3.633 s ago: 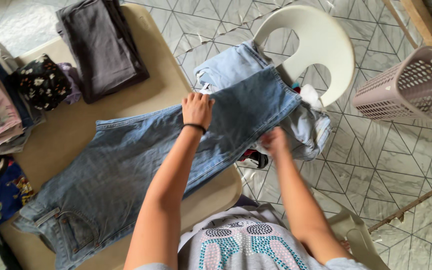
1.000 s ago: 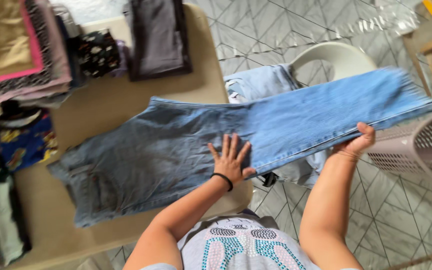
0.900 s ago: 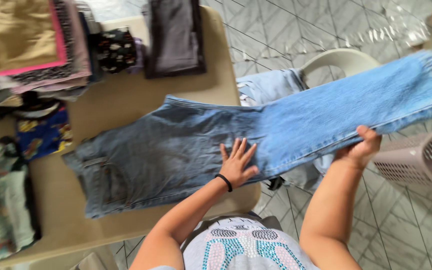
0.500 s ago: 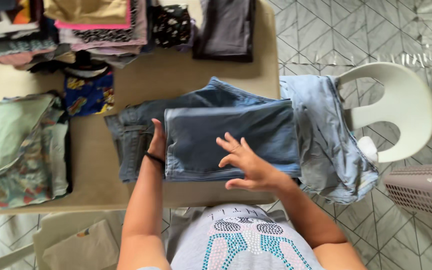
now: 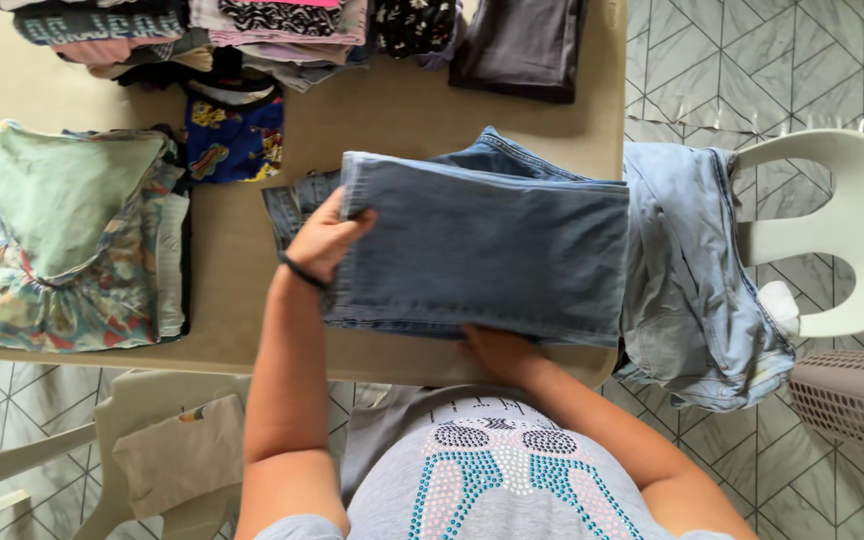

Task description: The person folds a pair of jeans on a table by aligning the legs, smoothing the denim, and folding the fabric into a compact rectangular shape.

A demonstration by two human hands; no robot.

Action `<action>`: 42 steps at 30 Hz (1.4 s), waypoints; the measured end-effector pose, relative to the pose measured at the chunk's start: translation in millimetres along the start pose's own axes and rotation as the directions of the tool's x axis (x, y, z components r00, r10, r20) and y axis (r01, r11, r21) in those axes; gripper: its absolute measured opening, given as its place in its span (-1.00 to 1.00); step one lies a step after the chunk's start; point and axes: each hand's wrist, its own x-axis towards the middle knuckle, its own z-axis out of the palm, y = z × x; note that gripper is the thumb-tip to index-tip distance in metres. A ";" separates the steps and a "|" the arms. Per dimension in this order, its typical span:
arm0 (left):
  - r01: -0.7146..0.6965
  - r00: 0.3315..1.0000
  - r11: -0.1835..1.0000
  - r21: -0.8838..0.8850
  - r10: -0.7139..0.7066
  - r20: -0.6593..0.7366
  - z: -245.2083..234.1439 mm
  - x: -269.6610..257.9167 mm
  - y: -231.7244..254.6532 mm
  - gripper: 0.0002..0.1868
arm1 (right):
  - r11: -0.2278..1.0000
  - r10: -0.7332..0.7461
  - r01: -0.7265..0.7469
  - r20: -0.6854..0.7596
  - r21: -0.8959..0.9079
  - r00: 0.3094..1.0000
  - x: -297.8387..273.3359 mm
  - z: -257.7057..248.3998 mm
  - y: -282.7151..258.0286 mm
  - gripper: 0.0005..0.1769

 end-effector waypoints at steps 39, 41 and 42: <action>0.555 0.798 -0.506 0.660 0.549 -0.249 25.3 -2.8 -37.8 -0.13 | 0.890 0.253 -0.411 -0.533 -0.200 0.807 31.2 -68.5 130.9 -0.06; 0.151 0.893 -0.179 0.972 0.447 -0.057 78.8 -4.6 -51.0 -0.16 | 0.950 0.120 -0.285 -0.690 -0.129 0.714 43.4 -69.1 105.8 -0.04; 0.054 0.894 -0.140 0.989 0.448 0.014 106.4 -1.5 -57.6 -0.15 | 0.950 0.118 -0.284 -0.690 -0.131 0.714 50.5 -68.9 92.7 -0.04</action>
